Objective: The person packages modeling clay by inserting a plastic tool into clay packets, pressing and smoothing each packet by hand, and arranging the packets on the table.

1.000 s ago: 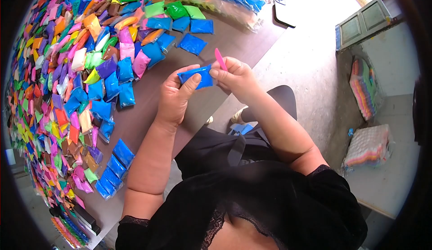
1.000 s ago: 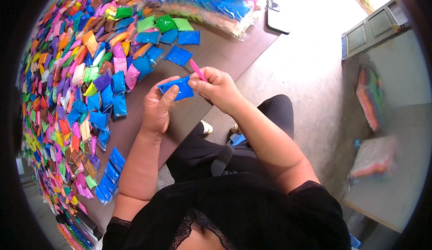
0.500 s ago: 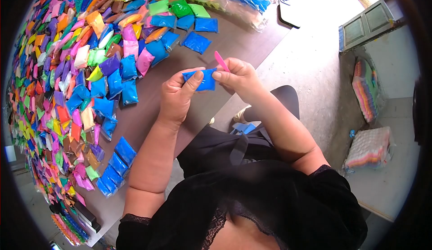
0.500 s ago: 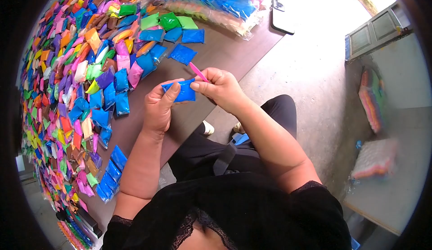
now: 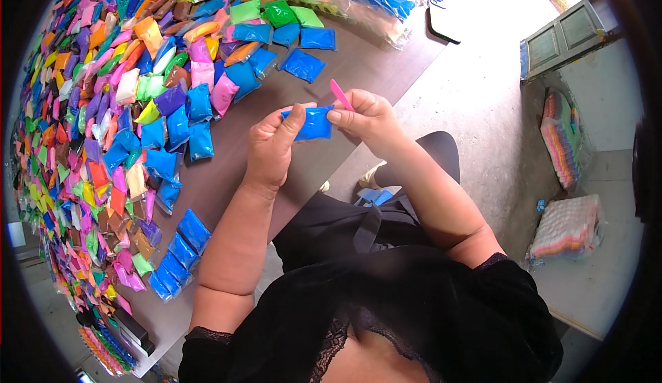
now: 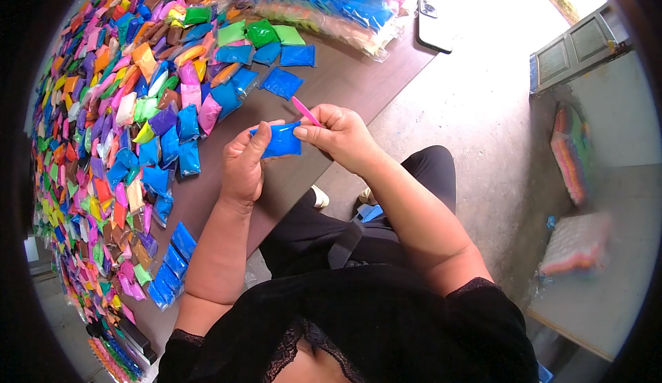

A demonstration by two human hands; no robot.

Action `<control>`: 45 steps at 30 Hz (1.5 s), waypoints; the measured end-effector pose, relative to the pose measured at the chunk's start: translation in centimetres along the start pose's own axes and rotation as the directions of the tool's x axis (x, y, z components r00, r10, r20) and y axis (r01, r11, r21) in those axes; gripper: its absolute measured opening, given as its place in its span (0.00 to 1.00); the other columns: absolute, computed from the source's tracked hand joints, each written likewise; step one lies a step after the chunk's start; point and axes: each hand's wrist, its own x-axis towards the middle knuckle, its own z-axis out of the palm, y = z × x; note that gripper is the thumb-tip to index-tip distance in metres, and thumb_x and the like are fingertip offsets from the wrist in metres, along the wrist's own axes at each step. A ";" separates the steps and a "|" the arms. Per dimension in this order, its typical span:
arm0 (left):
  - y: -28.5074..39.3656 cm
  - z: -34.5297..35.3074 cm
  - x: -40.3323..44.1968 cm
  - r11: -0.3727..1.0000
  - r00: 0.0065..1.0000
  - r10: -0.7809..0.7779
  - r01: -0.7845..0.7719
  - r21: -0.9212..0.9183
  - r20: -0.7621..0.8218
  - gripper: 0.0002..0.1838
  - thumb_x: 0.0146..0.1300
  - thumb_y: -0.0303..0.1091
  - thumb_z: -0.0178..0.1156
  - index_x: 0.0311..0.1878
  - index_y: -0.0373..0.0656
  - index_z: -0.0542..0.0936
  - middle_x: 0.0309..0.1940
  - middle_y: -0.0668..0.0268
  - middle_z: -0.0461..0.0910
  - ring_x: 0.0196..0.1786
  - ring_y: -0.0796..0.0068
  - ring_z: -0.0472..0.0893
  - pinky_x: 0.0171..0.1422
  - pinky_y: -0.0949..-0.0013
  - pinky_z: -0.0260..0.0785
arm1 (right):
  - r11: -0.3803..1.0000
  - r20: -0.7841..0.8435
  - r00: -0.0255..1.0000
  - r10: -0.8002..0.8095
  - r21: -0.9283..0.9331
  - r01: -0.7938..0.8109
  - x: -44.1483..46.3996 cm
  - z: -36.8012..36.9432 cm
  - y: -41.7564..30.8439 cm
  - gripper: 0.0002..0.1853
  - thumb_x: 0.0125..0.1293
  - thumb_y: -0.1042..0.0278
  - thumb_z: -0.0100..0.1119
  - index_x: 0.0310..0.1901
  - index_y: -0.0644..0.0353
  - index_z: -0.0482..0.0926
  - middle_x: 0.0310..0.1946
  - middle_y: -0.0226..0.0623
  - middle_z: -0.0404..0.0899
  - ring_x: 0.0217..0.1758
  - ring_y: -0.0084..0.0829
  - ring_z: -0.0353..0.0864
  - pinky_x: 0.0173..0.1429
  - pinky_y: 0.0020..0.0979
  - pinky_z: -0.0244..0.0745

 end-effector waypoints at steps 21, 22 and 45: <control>0.4 -0.3 0.2 0.998 0.995 -0.062 0.062 0.000 0.075 0.10 0.65 0.27 0.66 0.48 0.35 0.82 0.41 0.64 0.85 0.43 0.79 0.83 0.49 0.72 0.79 | 0.998 -0.016 0.998 0.055 -0.028 -0.056 -0.1 -0.2 -0.5 0.09 0.66 0.65 0.69 0.42 0.61 0.83 0.27 0.17 0.75 0.29 0.10 0.67 0.32 0.17 0.62; 0.4 -0.3 0.2 0.998 0.995 -0.062 0.062 0.000 0.075 0.10 0.65 0.27 0.66 0.48 0.35 0.82 0.41 0.64 0.85 0.43 0.79 0.83 0.49 0.72 0.79 | 0.999 0.002 0.999 0.048 -0.019 -0.048 -0.1 -0.3 -0.5 0.09 0.66 0.66 0.69 0.42 0.61 0.83 0.27 0.17 0.75 0.29 0.10 0.67 0.32 0.17 0.61; -0.6 0.2 -0.1 0.975 0.989 0.075 -0.046 -0.217 0.128 0.21 0.71 0.36 0.61 0.61 0.35 0.75 0.55 0.52 0.81 0.60 0.66 0.79 0.68 0.63 0.68 | 0.994 0.095 0.993 0.075 -0.091 -0.067 0.0 0.1 -1.0 0.08 0.60 0.67 0.72 0.35 0.61 0.84 0.23 0.18 0.73 0.27 0.11 0.67 0.29 0.20 0.61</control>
